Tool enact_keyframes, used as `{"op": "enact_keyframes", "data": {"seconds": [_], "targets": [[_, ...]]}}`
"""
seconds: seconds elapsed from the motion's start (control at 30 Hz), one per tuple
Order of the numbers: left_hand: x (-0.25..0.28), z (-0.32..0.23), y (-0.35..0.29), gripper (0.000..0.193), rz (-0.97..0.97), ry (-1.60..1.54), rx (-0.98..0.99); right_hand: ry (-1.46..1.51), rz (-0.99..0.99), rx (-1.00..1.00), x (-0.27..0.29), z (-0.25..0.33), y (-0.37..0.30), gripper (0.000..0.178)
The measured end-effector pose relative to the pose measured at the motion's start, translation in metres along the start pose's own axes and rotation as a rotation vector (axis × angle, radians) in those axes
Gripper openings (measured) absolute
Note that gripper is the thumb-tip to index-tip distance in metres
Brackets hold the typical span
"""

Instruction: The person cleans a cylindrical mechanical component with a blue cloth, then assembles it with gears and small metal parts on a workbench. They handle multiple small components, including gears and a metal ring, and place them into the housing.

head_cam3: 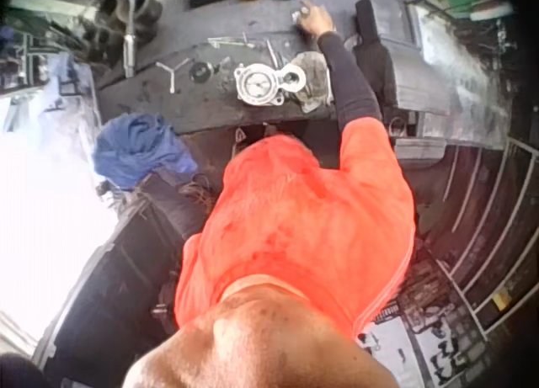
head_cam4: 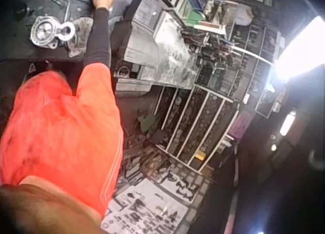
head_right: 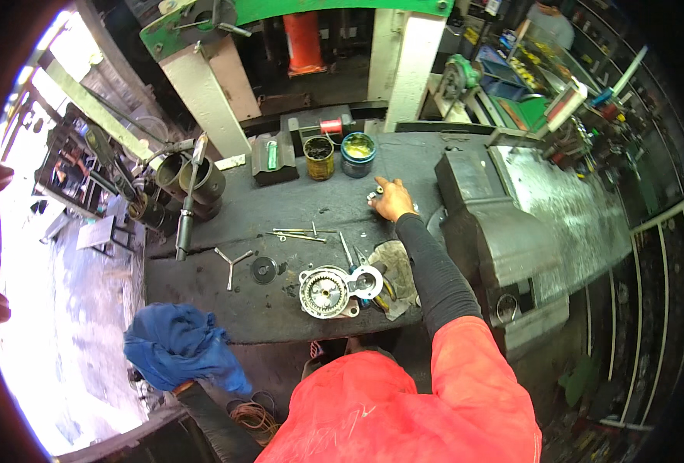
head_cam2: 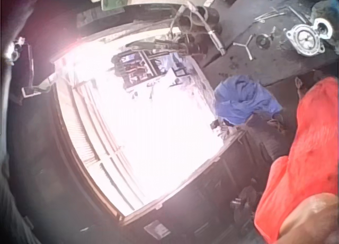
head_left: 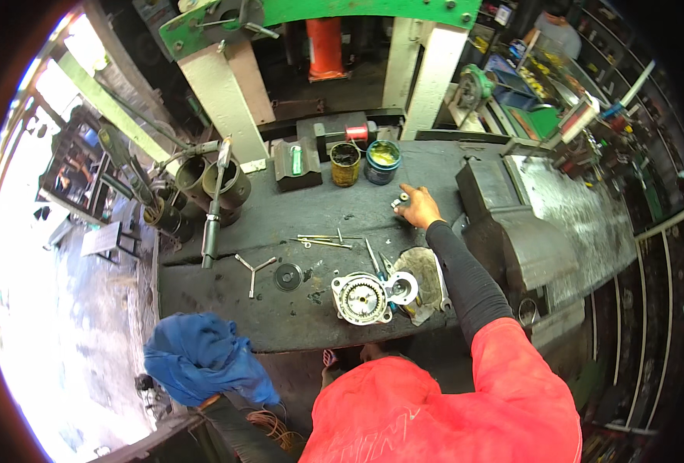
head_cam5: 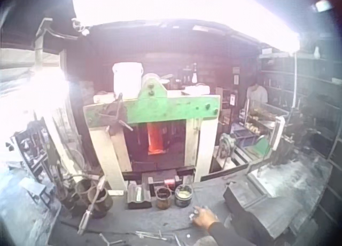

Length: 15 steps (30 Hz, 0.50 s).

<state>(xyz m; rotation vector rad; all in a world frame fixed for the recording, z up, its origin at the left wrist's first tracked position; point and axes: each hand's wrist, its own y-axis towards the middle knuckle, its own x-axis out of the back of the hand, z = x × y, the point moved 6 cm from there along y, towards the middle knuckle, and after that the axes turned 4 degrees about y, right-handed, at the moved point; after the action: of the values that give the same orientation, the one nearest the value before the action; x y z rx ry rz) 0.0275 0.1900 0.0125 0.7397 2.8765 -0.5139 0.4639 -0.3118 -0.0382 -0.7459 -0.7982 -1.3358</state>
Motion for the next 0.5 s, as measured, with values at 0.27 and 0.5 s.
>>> {"op": "enact_keyframes", "data": {"seconds": [0.27, 0.5], "targets": [[-0.016, 0.0, 0.026, 0.039, 0.021, 0.132, 0.028, -0.035, 0.056, 0.061, -0.048, -0.017, 0.026, 0.029], [-0.031, 0.032, -0.01, 0.026, -0.265, 0.769, -0.166, 0.448, -0.078, -0.112, -0.026, -0.018, 0.015, 0.022]]}}
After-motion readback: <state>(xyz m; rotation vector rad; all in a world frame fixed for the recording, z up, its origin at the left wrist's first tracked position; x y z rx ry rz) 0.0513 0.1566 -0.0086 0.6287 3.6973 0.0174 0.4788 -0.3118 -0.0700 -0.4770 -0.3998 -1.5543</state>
